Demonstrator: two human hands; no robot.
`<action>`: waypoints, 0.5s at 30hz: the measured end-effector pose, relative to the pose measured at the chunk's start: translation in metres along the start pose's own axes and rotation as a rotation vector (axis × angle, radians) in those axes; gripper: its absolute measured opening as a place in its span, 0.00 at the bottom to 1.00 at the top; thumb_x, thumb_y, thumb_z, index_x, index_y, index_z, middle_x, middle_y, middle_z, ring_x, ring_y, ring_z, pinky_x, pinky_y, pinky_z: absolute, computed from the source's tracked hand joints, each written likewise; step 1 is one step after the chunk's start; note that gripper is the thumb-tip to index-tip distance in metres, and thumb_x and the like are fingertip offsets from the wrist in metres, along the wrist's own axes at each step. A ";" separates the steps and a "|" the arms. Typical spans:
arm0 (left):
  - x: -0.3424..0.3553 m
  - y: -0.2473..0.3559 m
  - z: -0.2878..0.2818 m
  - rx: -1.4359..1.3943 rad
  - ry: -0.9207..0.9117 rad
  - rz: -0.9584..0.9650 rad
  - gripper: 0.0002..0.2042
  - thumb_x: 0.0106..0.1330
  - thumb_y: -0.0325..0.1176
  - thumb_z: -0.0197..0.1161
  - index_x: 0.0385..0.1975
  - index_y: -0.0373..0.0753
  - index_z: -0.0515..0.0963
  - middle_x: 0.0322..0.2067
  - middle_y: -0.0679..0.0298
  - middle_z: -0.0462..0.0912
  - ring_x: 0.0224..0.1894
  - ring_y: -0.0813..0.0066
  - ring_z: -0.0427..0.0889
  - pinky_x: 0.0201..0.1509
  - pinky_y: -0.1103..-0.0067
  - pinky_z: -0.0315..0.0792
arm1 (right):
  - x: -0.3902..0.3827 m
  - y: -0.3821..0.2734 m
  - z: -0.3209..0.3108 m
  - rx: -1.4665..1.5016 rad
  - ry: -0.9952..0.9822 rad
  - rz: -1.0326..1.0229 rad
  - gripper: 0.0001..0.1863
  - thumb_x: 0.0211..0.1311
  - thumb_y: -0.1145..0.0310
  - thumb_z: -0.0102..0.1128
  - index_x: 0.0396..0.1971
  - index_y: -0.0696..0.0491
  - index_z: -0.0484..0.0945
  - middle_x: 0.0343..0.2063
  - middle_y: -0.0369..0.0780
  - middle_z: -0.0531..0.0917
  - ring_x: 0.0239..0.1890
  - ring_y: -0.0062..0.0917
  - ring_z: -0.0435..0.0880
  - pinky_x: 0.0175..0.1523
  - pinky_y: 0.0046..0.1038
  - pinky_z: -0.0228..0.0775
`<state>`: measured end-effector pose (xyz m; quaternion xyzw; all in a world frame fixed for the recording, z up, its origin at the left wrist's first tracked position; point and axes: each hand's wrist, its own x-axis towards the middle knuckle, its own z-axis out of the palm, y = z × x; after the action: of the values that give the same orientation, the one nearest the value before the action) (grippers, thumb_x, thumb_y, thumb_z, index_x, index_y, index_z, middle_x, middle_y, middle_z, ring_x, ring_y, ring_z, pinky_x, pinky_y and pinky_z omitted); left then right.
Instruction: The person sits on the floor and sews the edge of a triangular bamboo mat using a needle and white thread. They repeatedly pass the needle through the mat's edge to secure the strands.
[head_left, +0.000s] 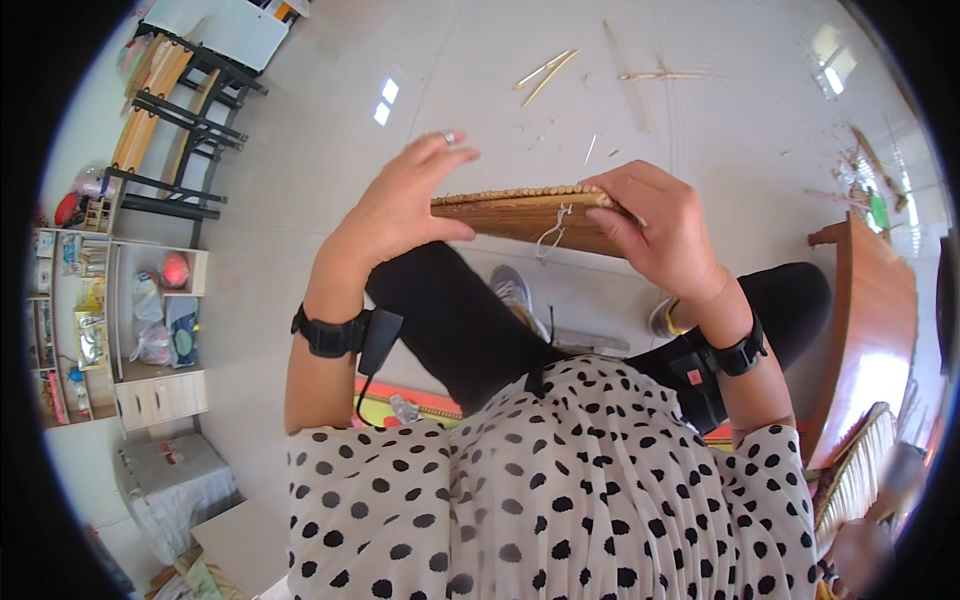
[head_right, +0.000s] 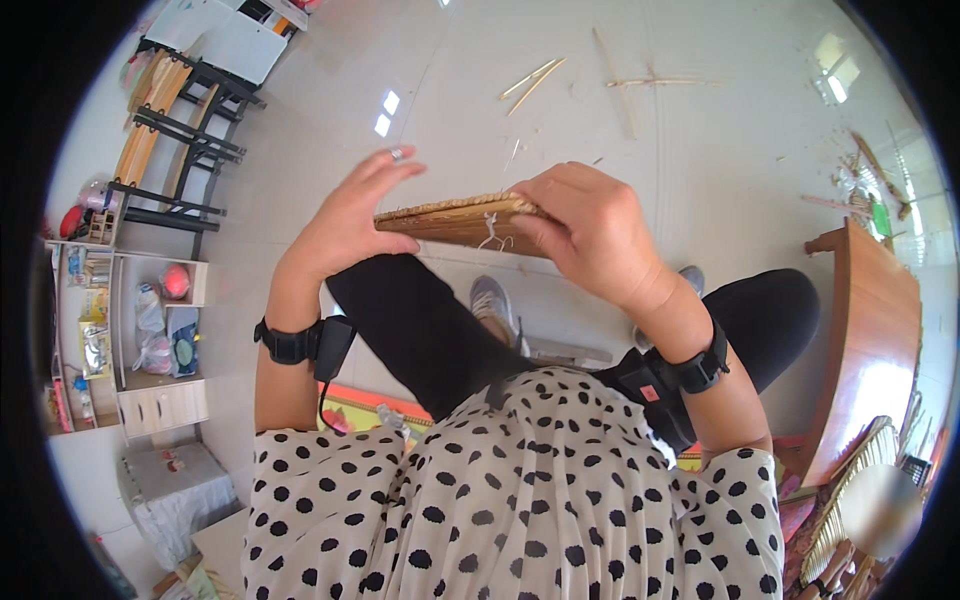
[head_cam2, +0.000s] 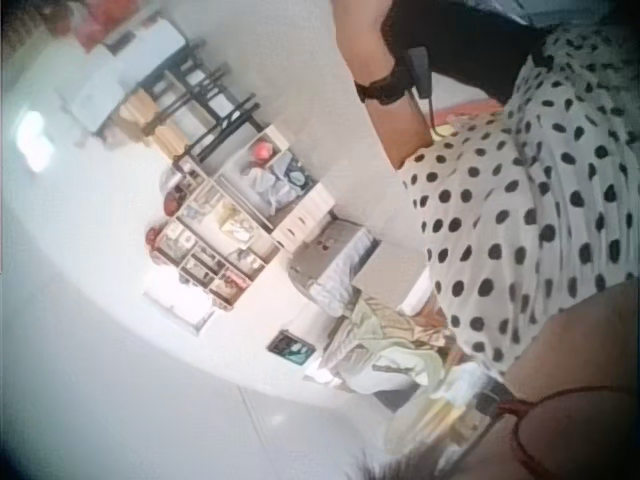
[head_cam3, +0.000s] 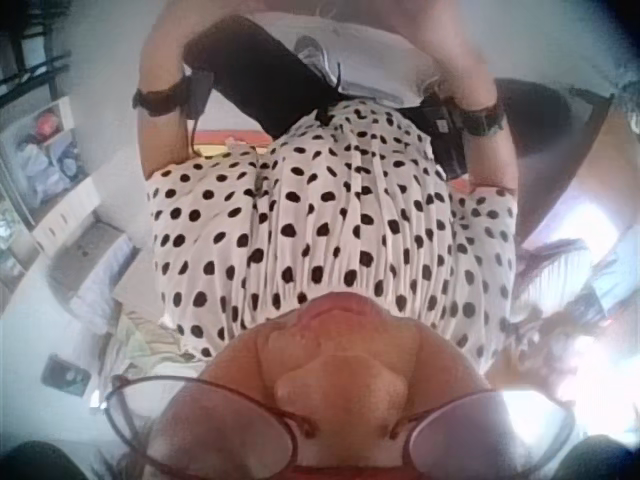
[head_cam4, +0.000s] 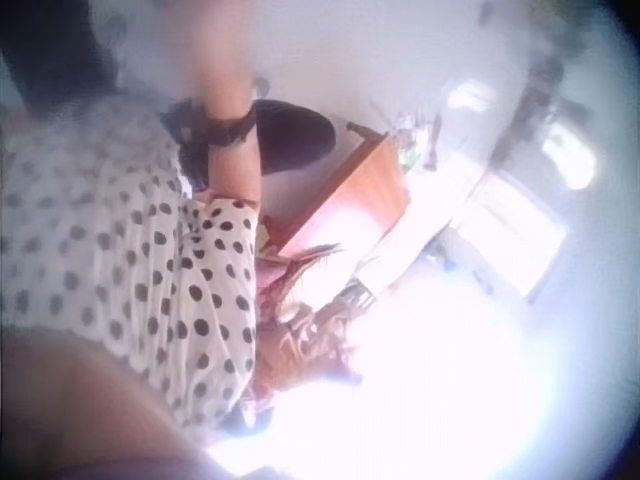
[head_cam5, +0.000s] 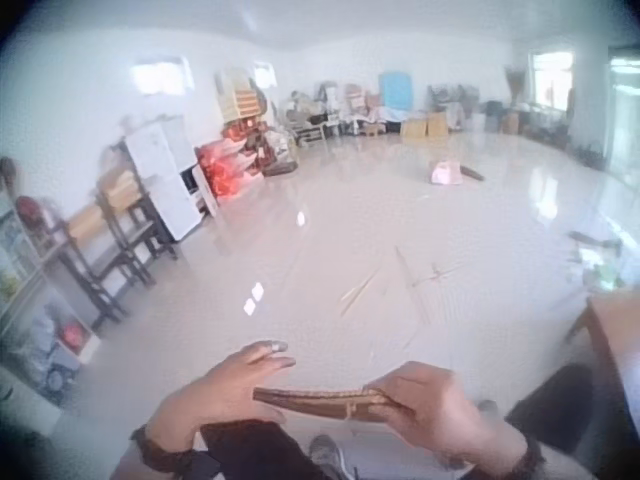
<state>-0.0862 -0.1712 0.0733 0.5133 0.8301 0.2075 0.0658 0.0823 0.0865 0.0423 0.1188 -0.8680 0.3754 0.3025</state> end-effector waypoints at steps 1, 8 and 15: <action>0.005 -0.005 0.008 -0.051 -0.047 0.029 0.31 0.50 0.29 0.77 0.58 0.39 0.76 0.58 0.54 0.77 0.61 0.53 0.75 0.64 0.69 0.71 | 0.002 0.007 -0.007 -0.014 -0.015 0.014 0.14 0.52 0.77 0.73 0.40 0.59 0.84 0.31 0.44 0.84 0.31 0.39 0.82 0.36 0.34 0.76; 0.040 0.007 0.052 -0.138 0.007 -0.097 0.11 0.62 0.31 0.69 0.39 0.35 0.75 0.24 0.47 0.80 0.30 0.43 0.81 0.37 0.61 0.76 | 0.000 0.021 -0.025 -0.324 0.449 0.449 0.13 0.63 0.70 0.68 0.44 0.59 0.85 0.35 0.44 0.88 0.33 0.32 0.87 0.38 0.29 0.79; 0.063 0.077 0.115 0.019 0.559 0.031 0.15 0.62 0.25 0.64 0.49 0.39 0.79 0.35 0.54 0.85 0.32 0.49 0.84 0.34 0.64 0.79 | 0.003 0.011 0.003 0.172 0.687 0.764 0.21 0.74 0.57 0.60 0.53 0.61 0.80 0.38 0.38 0.85 0.40 0.20 0.84 0.40 0.24 0.83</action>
<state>-0.0153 -0.0538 0.0070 0.4495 0.8099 0.3344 -0.1738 0.0738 0.0922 0.0360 -0.3121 -0.6663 0.5462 0.4004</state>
